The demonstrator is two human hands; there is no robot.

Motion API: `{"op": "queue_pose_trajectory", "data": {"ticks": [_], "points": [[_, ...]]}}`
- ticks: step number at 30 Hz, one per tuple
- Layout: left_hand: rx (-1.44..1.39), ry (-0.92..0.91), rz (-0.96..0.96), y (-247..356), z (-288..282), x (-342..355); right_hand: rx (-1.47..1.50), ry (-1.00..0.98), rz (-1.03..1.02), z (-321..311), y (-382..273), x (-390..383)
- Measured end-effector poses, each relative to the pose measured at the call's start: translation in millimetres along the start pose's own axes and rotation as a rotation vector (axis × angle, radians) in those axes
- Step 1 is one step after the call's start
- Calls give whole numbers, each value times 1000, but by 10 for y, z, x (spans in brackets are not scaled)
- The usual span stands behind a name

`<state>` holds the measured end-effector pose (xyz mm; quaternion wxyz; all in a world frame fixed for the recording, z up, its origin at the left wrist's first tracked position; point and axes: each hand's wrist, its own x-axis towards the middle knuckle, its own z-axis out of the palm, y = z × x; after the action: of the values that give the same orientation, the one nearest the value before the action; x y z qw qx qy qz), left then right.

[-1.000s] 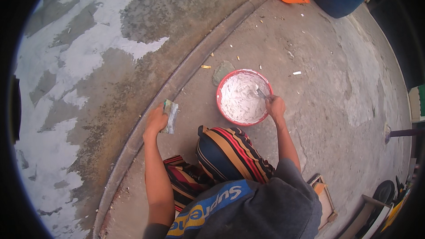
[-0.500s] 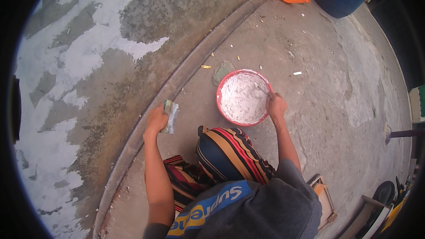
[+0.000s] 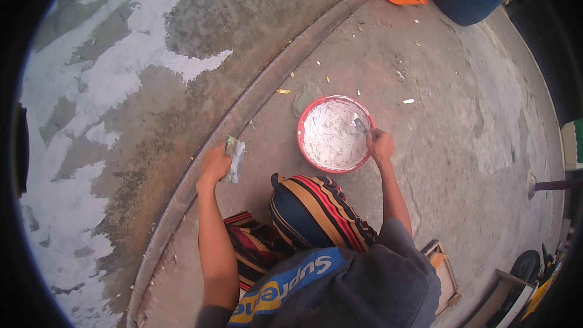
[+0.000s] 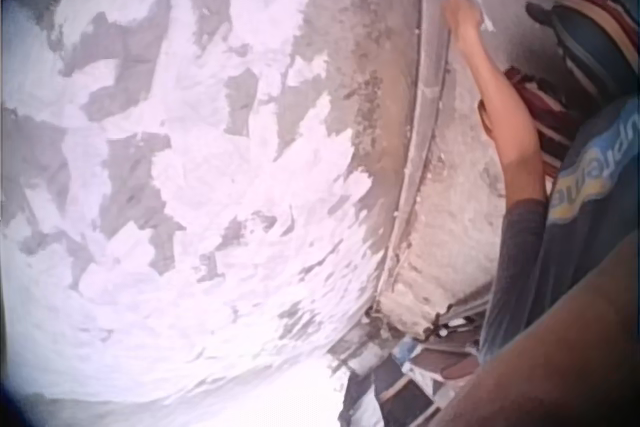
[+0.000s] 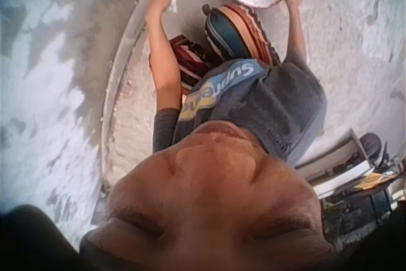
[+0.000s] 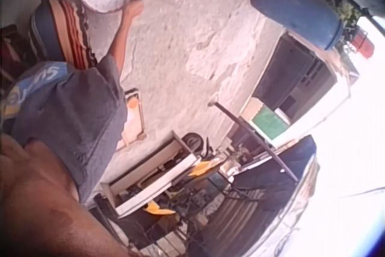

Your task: The person kneels on the ground and uses a trowel and putty knife to scoop white plaster from a red bucket and apply it to a concrete wall. They repeatedly spread and smooth the plaster across the surface.

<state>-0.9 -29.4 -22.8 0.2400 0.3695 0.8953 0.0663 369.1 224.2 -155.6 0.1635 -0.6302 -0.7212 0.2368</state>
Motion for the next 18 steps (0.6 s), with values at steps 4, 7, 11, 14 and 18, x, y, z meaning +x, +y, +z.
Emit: {"op": "queue_pose_trajectory", "data": {"ticks": [4, 7, 11, 14, 18], "points": [[7, -54, -34, 30, -71, 33, 301, -201, 187, 22, 173, 73], [-11, -16, -10, 39, -41, 15, 679, -359, 377, 0, 229, 45], [-9, -12, -17, -7, 13, 29, 1070, -505, 552, -98, 153, -74], [2, -29, -10, 14, -20, 40, 1247, -592, 617, -21, 296, -102], [15, -32, -14, 16, -18, 17, 802, -407, 402, -1, 166, -153]]}}
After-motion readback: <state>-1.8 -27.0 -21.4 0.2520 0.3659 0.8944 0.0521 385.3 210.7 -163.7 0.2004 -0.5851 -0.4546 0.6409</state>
